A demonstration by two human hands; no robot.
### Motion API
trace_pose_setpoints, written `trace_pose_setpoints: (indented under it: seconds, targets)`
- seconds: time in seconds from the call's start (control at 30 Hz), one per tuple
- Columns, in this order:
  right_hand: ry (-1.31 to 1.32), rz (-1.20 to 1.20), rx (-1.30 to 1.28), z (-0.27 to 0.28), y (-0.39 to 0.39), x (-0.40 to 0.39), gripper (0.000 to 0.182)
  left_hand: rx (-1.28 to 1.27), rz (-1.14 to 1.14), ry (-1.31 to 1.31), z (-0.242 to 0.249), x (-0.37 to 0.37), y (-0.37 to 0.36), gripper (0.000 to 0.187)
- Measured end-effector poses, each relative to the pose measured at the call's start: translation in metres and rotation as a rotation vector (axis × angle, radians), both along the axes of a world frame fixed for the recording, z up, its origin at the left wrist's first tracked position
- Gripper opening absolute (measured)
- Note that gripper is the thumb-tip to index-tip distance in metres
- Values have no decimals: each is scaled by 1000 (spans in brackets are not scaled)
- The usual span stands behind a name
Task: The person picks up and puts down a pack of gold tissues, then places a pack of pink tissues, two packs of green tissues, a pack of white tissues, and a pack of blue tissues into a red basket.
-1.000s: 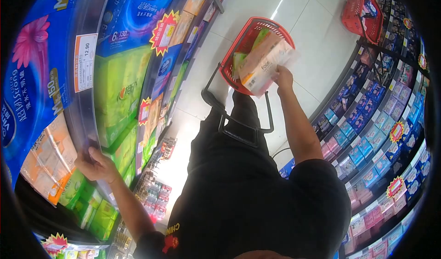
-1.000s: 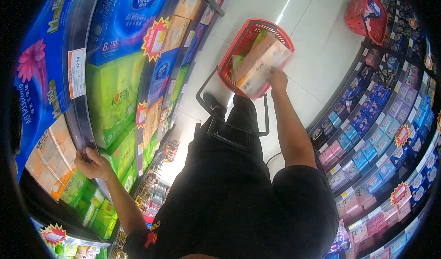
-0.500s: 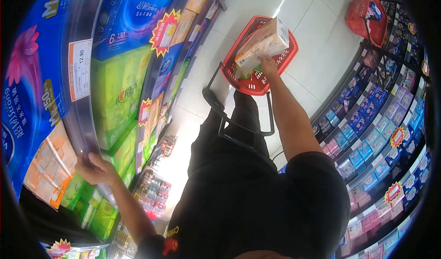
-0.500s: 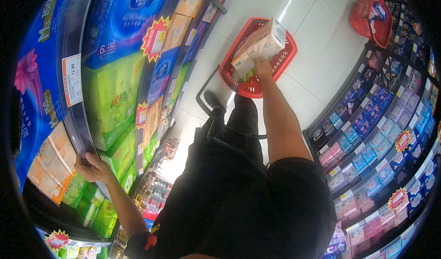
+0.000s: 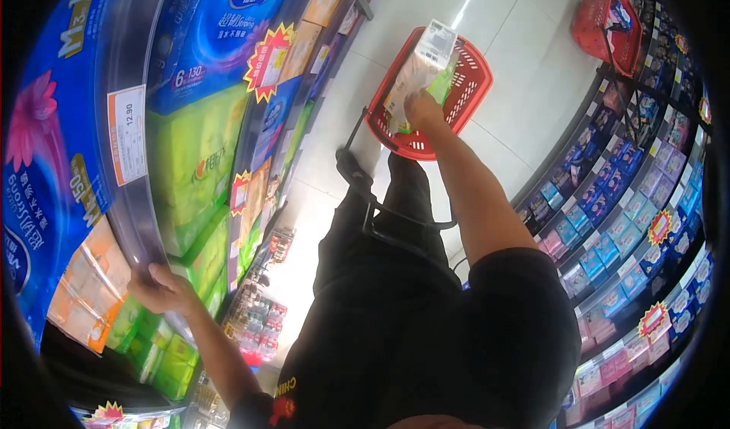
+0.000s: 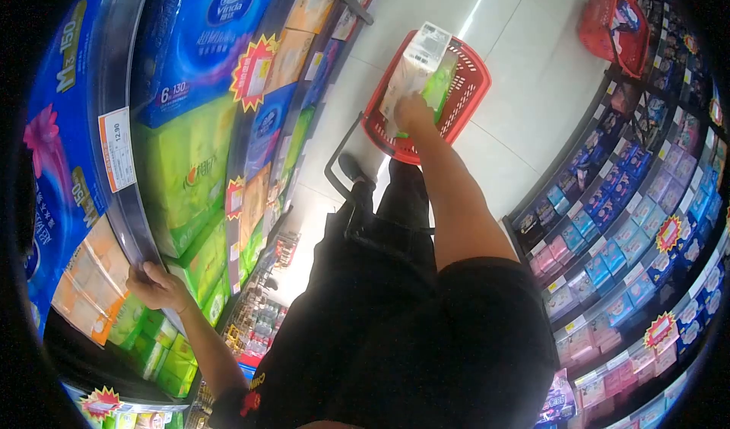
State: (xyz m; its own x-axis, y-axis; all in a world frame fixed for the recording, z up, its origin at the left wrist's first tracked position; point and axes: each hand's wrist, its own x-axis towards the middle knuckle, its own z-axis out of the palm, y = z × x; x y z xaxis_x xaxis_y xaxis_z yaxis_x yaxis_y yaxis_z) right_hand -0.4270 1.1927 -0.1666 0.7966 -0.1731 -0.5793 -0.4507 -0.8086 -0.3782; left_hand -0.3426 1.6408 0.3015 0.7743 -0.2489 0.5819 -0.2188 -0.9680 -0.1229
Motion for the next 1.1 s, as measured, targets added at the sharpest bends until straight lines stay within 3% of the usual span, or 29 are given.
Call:
trace_pose_setpoints:
  seconds: [0.1,0.2,0.3,0.5,0.6,0.67,0.83,0.97,1.07,1.1]
  targets:
    - [90,-143,56,33,7,4,41,55,15,-17,2,1,-1,33]
    - [22,-169,139,0,-1,1,46,-68,19,14,-1,0,-7,33]
    - [-7,-512,538,-6,-15,-1,49,0,18,-19,1,1,-8,32]
    - [22,-530,460,12,4,-18,42,43,-19,-38,3,1,-5,39]
    - [-68,-388,591,3,23,-49,42,39,-27,-59,3,1,-10,38]
    - [36,61,358,4,31,-62,39,2,-46,-65,4,1,-17,38]
    - [106,-210,423,44,55,-110,41,-21,-50,-65,10,-1,-25,32]
    - [117,-233,434,74,48,-125,43,69,-3,-52,14,-6,-18,27]
    - [-55,-158,367,46,44,-132,40,48,-42,-77,19,-5,-13,25]
    - [-56,-245,523,62,44,-124,36,46,-64,-88,23,-5,-14,24]
